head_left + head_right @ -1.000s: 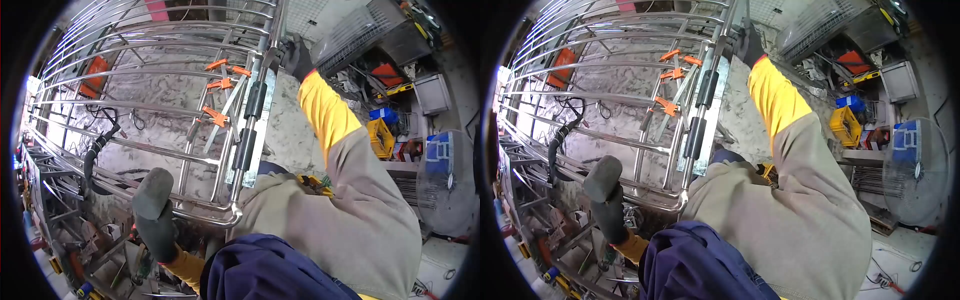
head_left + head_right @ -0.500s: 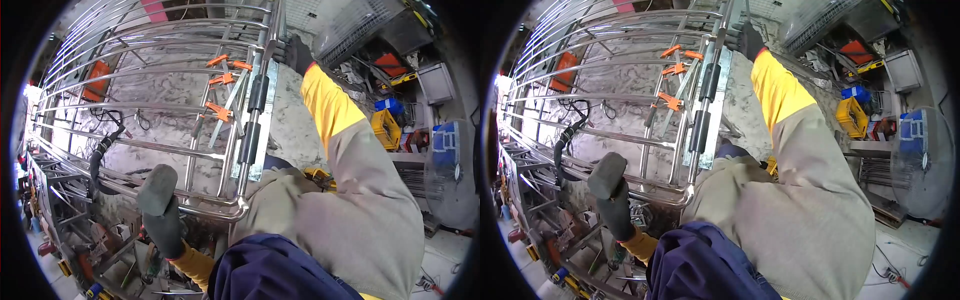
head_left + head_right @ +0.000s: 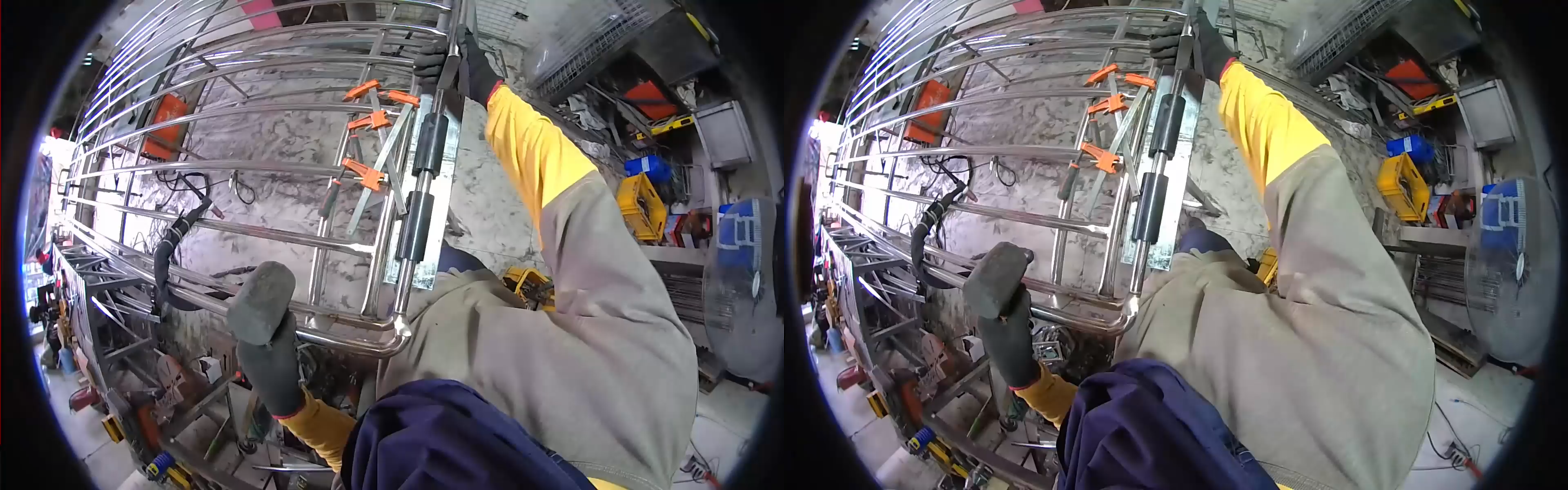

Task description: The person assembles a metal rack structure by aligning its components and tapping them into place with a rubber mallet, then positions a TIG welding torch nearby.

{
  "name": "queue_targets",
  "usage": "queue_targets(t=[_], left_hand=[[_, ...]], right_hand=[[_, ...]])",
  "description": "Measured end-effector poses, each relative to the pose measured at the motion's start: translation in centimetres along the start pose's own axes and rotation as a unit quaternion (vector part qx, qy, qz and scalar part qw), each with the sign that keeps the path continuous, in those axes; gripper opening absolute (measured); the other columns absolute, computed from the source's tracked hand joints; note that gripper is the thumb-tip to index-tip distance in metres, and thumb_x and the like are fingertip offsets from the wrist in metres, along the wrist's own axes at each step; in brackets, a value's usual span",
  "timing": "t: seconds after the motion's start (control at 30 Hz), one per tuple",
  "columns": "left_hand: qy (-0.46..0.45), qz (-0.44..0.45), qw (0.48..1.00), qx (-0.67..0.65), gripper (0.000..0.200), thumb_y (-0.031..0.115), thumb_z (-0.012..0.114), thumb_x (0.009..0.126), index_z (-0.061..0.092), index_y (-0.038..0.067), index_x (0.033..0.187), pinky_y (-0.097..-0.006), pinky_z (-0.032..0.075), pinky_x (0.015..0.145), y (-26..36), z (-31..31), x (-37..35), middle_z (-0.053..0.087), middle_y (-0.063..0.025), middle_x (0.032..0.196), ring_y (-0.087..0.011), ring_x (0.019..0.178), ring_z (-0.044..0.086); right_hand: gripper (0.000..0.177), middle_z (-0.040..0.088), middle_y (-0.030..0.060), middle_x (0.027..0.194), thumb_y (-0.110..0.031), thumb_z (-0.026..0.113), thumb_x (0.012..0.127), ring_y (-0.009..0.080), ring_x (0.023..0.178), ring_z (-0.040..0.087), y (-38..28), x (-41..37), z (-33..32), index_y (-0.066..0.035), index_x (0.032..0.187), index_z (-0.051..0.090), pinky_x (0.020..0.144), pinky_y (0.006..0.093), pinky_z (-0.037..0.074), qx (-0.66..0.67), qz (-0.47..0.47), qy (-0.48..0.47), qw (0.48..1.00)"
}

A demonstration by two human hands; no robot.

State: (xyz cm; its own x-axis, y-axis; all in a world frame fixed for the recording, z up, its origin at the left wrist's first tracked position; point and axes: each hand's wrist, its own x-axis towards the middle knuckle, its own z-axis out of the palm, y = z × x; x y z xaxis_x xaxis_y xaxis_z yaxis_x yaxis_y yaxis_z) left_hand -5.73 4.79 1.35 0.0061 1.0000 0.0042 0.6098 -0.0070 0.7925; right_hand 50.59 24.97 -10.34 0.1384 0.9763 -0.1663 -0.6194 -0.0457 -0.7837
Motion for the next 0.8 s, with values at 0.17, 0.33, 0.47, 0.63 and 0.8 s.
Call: queue_targets(t=[0.17,0.33,0.47,0.63,0.8], left_hand=[[0.009,0.012,1.000,-0.001,0.034,0.013,0.081,0.086,0.073,-0.006,0.113,-0.0370,0.056,0.084,0.1,0.0,-0.1,0.079,-0.0156,0.102,-0.0243,0.091,0.075],[0.008,-0.013,1.000,0.004,0.034,0.014,0.081,0.086,0.074,-0.005,0.113,-0.0368,0.055,0.085,-0.2,0.1,-0.1,0.079,-0.0154,0.102,-0.0235,0.091,0.074],[0.021,-0.005,1.000,0.000,0.033,0.013,0.081,0.087,0.074,-0.005,0.113,-0.0363,0.055,0.085,0.5,0.4,-0.3,0.079,-0.0145,0.101,-0.0222,0.091,0.073],[0.022,0.005,1.000,-0.019,0.031,0.011,0.080,0.087,0.074,-0.006,0.113,-0.0354,0.055,0.085,0.3,0.3,-0.4,0.079,-0.0140,0.101,-0.0207,0.091,0.072],[0.011,-0.022,1.000,-0.006,0.034,0.010,0.080,0.087,0.072,-0.005,0.116,-0.0358,0.054,0.087,0.0,0.2,-0.4,0.078,-0.0147,0.106,-0.0220,0.094,0.072]], right_hand=[[0.080,0.070,0.0154,0.090,-0.083,0.056,0.089,0.0388,0.078,0.068,1.3,1.9,-0.5,-0.006,0.106,0.067,0.081,0.0574,0.058,-0.035,0.024,0.000,0.999],[0.075,0.062,0.0120,0.077,-0.082,0.052,0.091,0.0349,0.064,0.059,1.4,1.9,-0.3,-0.008,0.095,0.065,0.072,0.0551,0.055,-0.040,0.032,0.010,0.999],[0.073,0.056,0.0094,0.066,-0.082,0.049,0.092,0.0319,0.054,0.052,1.0,1.6,0.0,-0.010,0.087,0.064,0.065,0.0533,0.053,-0.042,0.033,0.020,0.998],[0.073,0.050,0.0067,0.055,-0.082,0.045,0.093,0.0288,0.043,0.045,0.4,1.4,0.6,-0.012,0.079,0.063,0.058,0.0515,0.050,-0.049,0.035,0.027,0.998],[0.058,0.051,0.0013,0.063,-0.070,0.048,0.092,0.0210,0.045,0.042,0.5,0.2,2.6,-0.014,0.086,0.056,0.051,0.0480,0.049,-0.069,0.003,0.088,0.994]])
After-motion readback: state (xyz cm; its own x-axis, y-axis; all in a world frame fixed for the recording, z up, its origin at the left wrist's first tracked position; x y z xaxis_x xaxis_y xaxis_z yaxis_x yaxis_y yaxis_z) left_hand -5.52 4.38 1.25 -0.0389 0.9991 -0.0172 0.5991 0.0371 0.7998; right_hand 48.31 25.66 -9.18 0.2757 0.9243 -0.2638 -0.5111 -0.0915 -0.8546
